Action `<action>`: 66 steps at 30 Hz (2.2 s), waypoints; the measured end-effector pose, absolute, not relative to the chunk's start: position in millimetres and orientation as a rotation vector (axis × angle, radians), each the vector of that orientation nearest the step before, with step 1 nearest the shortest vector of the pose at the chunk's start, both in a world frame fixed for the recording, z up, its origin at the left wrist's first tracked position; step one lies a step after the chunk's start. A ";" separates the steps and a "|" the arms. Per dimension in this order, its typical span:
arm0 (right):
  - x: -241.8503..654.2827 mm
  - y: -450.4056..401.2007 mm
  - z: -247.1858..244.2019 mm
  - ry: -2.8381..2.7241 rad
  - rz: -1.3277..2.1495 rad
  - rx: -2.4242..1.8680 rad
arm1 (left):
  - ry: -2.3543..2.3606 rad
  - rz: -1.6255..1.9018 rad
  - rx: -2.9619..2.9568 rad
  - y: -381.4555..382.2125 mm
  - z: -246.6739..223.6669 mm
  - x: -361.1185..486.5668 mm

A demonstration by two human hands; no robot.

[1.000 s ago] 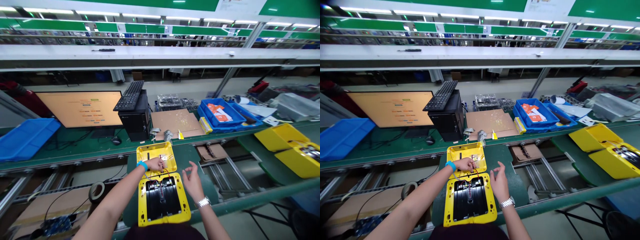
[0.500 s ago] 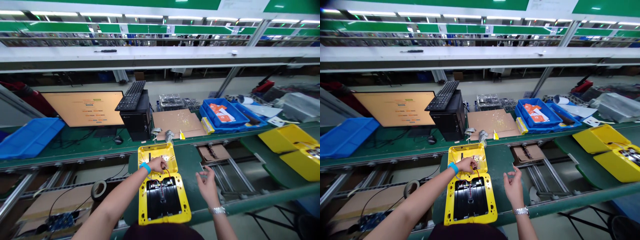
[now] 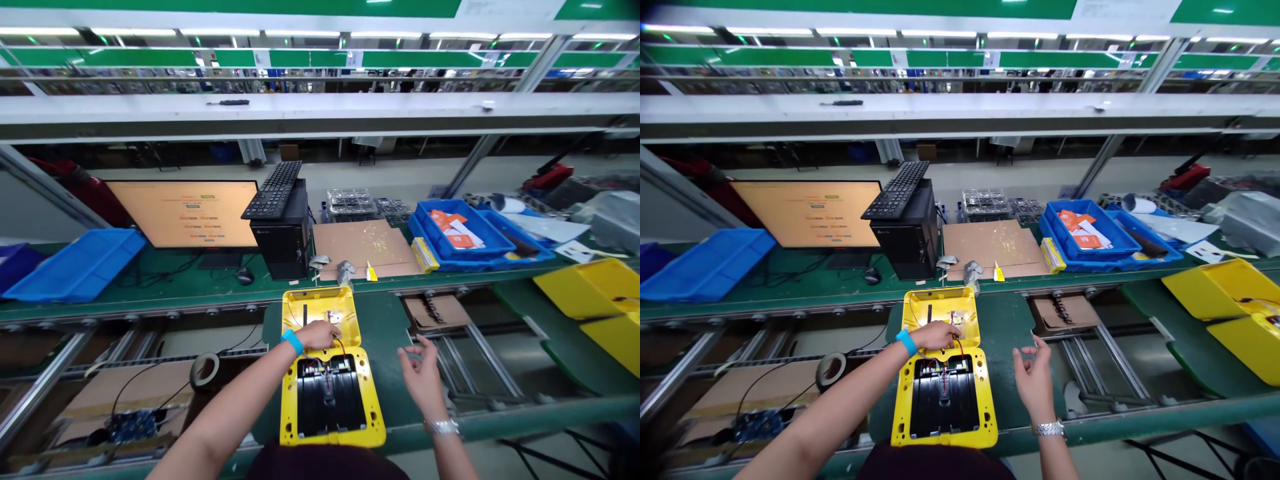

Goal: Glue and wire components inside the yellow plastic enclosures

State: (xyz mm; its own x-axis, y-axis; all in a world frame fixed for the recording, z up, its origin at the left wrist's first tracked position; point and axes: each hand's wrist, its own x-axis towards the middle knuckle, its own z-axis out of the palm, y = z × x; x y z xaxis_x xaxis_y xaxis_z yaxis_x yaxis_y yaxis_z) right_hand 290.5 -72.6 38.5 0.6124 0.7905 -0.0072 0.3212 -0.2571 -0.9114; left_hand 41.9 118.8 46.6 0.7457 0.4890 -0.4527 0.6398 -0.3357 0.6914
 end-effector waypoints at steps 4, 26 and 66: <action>287.5 -70.5 42.7 -0.897 0.627 -1.808 | 0.926 -0.102 1.990 111.2 59.1 29.3; 265.5 -56.9 41.2 -0.927 0.826 -1.637 | 1.664 0.376 2.293 10.0 61.1 -38.0; 141.5 -14.4 51.5 -1.443 1.484 -0.944 | 2.040 0.834 1.852 -6.5 21.3 -30.9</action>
